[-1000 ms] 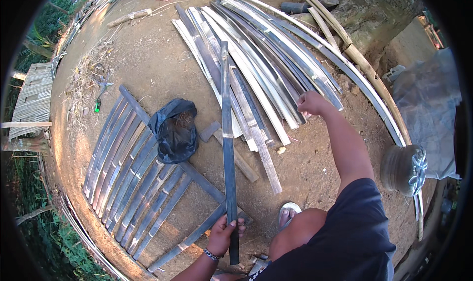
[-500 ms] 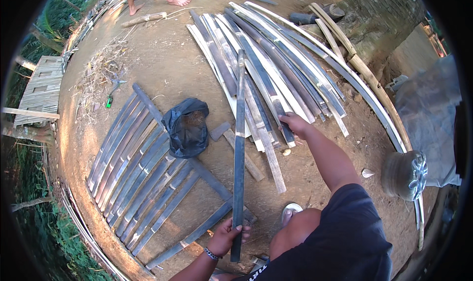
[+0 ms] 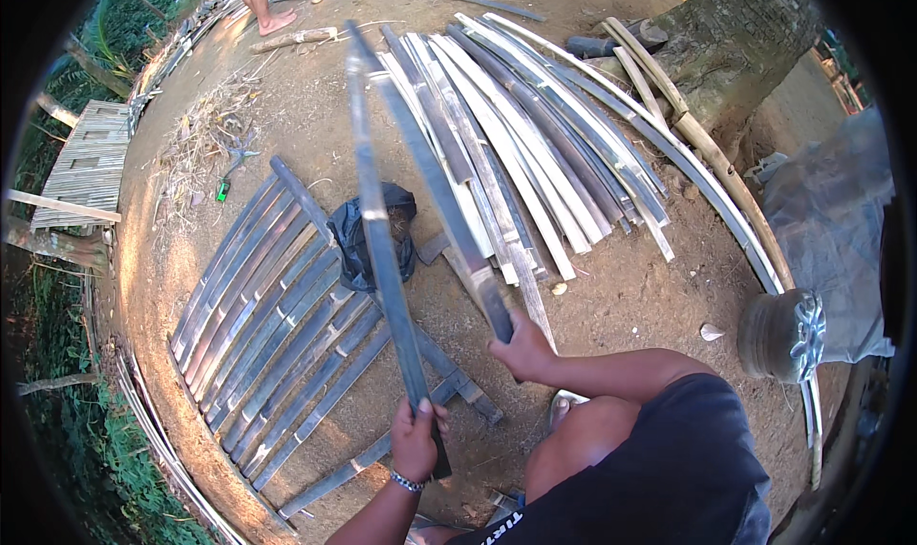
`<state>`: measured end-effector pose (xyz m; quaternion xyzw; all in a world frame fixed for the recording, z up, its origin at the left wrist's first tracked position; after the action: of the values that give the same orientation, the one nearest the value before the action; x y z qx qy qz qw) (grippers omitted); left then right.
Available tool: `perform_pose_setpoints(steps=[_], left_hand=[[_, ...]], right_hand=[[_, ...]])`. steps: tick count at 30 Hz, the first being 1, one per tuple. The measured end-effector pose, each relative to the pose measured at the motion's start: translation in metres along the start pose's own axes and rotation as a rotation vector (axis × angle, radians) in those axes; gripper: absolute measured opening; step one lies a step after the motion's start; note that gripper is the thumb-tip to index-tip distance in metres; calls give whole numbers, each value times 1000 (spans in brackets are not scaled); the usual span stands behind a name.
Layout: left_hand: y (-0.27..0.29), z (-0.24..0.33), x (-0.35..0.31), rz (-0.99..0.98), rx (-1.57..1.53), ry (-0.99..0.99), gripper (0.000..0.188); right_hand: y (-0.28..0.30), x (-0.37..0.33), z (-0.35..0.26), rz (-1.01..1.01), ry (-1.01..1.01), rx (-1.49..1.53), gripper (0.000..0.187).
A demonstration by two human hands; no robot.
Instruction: The person is assembling a bamboo structure by placing bamboo strips into a frame and securing them using a hammer.
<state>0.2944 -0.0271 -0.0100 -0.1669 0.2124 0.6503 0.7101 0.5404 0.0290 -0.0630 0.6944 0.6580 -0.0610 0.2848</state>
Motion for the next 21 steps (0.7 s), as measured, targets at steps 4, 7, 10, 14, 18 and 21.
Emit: perform_pose_setpoints(steps=[4,7,10,14,18,21], left_hand=[[-9,22,27,150,-62,-88,28],[-14,33,37,234,-156,-142,29],[3,30,36,379,-159,-160,28],[21,14,26,480,-262,-157,22],[56,-3,17,485,-179,-134,22],[85,-22,10,535,-185,-85,21]], right_hand=[[-21,-31,-16,-219,216,-77,50],[-48,-41,-32,-403,384,-92,50],[-83,-48,-51,-578,485,-128,49],[-105,-60,-55,-741,506,-156,54],[-122,-65,-52,-906,468,-182,65],[-108,-28,-34,-792,411,-242,71]])
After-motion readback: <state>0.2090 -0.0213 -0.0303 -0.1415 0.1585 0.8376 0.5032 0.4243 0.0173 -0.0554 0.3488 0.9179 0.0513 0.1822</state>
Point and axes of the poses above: each hand's wrist, its own x-axis towards the middle knuckle, its own y-axis out of the back of the hand, z = x × y, the point moved 7 cm from there along x, towards the middle knuckle, and after that the axes turned 1 degree about x, right-handed, at the moved point
